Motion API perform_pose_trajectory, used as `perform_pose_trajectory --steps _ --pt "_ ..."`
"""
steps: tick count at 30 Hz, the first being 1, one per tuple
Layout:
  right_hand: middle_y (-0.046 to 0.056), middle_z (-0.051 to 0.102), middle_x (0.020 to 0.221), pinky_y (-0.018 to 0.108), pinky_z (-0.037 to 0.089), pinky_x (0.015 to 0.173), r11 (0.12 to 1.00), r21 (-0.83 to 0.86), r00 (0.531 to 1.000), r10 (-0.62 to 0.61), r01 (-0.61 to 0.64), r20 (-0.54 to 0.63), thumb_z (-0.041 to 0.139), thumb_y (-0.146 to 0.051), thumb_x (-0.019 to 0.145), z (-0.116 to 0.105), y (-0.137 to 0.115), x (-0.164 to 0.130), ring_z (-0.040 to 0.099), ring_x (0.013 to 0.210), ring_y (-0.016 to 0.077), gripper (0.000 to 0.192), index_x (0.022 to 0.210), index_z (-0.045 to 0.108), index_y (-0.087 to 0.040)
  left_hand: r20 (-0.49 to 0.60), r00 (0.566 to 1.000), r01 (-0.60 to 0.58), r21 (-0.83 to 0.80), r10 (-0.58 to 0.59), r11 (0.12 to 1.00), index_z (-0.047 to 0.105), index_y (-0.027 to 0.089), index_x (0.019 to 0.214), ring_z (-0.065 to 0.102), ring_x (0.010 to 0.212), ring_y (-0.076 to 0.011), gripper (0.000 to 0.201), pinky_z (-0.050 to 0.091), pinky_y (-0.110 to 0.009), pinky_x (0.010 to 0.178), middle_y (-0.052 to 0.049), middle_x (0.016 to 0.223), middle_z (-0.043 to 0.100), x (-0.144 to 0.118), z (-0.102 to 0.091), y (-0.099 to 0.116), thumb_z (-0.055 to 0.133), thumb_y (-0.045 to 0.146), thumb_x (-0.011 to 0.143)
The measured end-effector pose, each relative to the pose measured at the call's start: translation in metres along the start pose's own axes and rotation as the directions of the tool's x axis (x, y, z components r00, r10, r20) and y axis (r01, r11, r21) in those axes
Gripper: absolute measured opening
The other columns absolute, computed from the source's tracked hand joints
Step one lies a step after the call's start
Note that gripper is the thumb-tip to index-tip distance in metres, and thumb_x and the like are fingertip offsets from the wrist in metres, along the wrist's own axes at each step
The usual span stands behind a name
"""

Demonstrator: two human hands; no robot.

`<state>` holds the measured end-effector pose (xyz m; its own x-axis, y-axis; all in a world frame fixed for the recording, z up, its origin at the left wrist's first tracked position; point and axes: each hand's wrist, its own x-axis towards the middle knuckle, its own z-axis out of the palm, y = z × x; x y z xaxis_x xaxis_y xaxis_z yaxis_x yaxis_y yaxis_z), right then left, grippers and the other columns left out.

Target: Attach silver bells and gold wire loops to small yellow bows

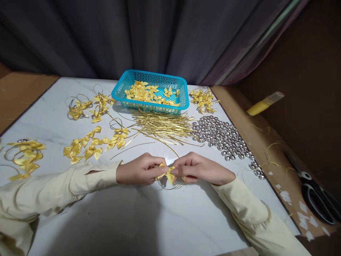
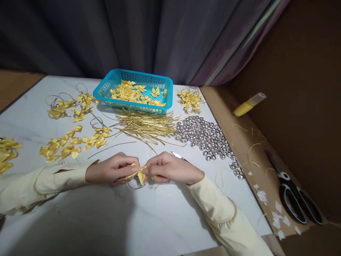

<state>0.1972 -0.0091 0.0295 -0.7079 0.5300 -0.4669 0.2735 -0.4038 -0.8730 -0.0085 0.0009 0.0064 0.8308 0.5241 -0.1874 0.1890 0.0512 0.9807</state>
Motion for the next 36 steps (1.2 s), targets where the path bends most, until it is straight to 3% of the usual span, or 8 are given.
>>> perform_pose_trajectory --steps 13,24,30,36 --pt "-0.008 0.035 0.046 0.020 0.021 0.043 0.994 -0.111 0.998 -0.001 0.009 0.069 0.055 -0.043 0.082 -0.007 -0.001 -0.004 0.026 0.042 0.0033 0.037 0.061 0.048 -0.013 0.036 0.999 -0.008 0.058 0.006 0.998 0.042 0.016 0.065 0.029 0.035 -0.0043 0.028 0.025 -0.015 0.036 0.010 0.041 0.033 0.000 0.000 -0.001 0.042 0.034 0.086" --pt "-0.009 0.034 0.048 0.021 0.020 0.044 1.000 0.003 1.000 -0.029 0.029 0.012 0.057 -0.041 0.081 0.002 0.000 0.000 0.026 0.043 0.0034 0.039 0.056 0.042 -0.015 0.082 0.996 -0.059 0.221 0.042 0.974 0.040 0.017 0.062 0.030 0.037 -0.0048 0.027 0.024 -0.015 0.039 0.008 0.040 0.038 0.000 -0.002 -0.001 0.040 0.030 0.085" --pt "-0.008 0.034 0.049 0.022 0.020 0.043 0.999 -0.030 1.000 -0.023 0.023 0.001 0.054 -0.038 0.083 0.004 0.004 0.003 0.026 0.043 0.0038 0.037 0.057 0.042 -0.015 0.080 0.988 -0.153 0.337 0.133 0.929 0.038 0.016 0.058 0.023 0.038 -0.0040 0.026 0.020 -0.016 0.040 0.009 0.041 0.030 0.001 -0.001 0.000 0.042 0.024 0.083" --pt "-0.008 0.033 0.050 0.022 0.020 0.044 0.998 -0.063 1.000 -0.017 0.016 -0.012 0.053 -0.038 0.083 0.006 0.002 0.002 0.026 0.044 0.0040 0.037 0.057 0.041 -0.015 0.099 0.981 -0.191 0.354 0.167 0.916 0.037 0.017 0.058 0.020 0.040 -0.0046 0.025 0.019 -0.016 0.040 0.010 0.042 0.026 0.001 -0.002 0.000 0.040 0.022 0.082"
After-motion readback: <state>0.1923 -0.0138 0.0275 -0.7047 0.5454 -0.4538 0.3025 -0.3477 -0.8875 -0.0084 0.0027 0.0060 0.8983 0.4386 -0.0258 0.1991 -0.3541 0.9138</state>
